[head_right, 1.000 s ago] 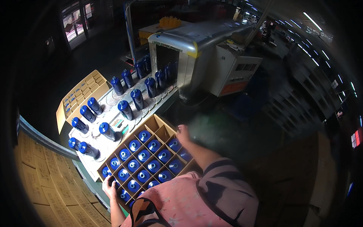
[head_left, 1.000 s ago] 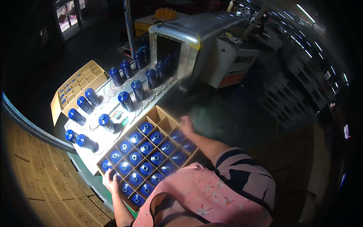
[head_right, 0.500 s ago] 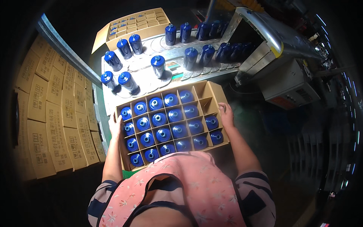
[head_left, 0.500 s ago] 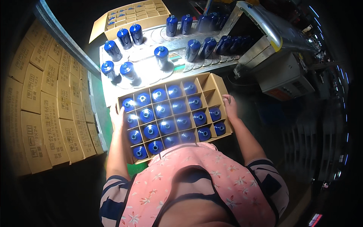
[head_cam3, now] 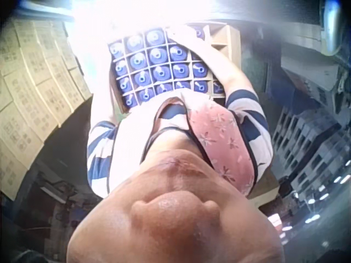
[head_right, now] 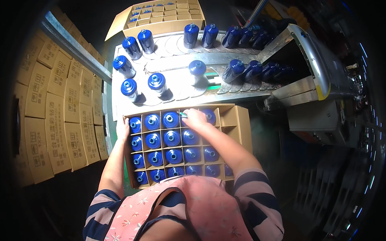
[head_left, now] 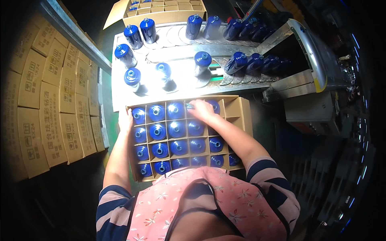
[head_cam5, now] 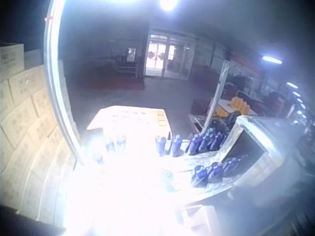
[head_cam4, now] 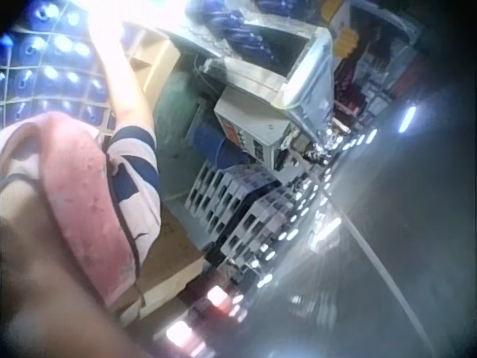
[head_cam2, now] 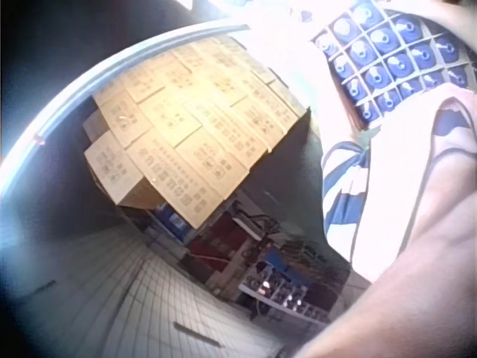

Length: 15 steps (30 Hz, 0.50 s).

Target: The person places blue bottles from a conveyor belt into a cardboard box with compartments. After filling the box, the person closes the flaps and stacks the completed box onto a pile of other boxes.

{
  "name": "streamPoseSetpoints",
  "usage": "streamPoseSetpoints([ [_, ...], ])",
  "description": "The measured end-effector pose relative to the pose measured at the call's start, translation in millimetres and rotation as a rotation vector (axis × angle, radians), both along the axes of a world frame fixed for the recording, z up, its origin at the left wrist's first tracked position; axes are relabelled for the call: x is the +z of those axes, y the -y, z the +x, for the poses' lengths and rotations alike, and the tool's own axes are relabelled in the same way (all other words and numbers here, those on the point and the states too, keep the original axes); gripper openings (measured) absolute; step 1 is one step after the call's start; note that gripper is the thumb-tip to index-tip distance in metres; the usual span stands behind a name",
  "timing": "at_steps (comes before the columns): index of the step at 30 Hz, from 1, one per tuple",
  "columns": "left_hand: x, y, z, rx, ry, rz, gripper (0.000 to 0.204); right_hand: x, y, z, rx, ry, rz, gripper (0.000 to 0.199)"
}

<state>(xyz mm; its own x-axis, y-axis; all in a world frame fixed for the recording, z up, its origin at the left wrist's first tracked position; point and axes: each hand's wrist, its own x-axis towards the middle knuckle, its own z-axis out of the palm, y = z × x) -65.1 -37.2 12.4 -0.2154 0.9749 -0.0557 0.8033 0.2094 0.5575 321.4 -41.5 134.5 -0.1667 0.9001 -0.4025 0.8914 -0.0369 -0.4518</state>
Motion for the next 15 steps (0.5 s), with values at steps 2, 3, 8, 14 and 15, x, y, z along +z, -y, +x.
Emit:
streamPoseSetpoints([
  [2,9,-3,1,0.038,-0.007,-0.038,0.043,1,0,-1,-0.005,0.047,0.061,0.033],
  [3,14,-4,1,0.054,0.004,-0.073,0.042,0,1,1,-0.035,0.049,0.074,0.032],
  [8,29,-6,3,0.028,-0.008,-0.017,0.036,-24,2,3,-0.051,-0.007,0.149,0.032],
  [14,24,2,2,0.057,0.105,-0.096,0.036,30,5,11,-0.404,-0.574,0.065,0.023],
  [15,23,3,1,0.059,0.127,-0.084,0.036,54,-1,13,-0.326,-0.615,0.283,0.017],
])
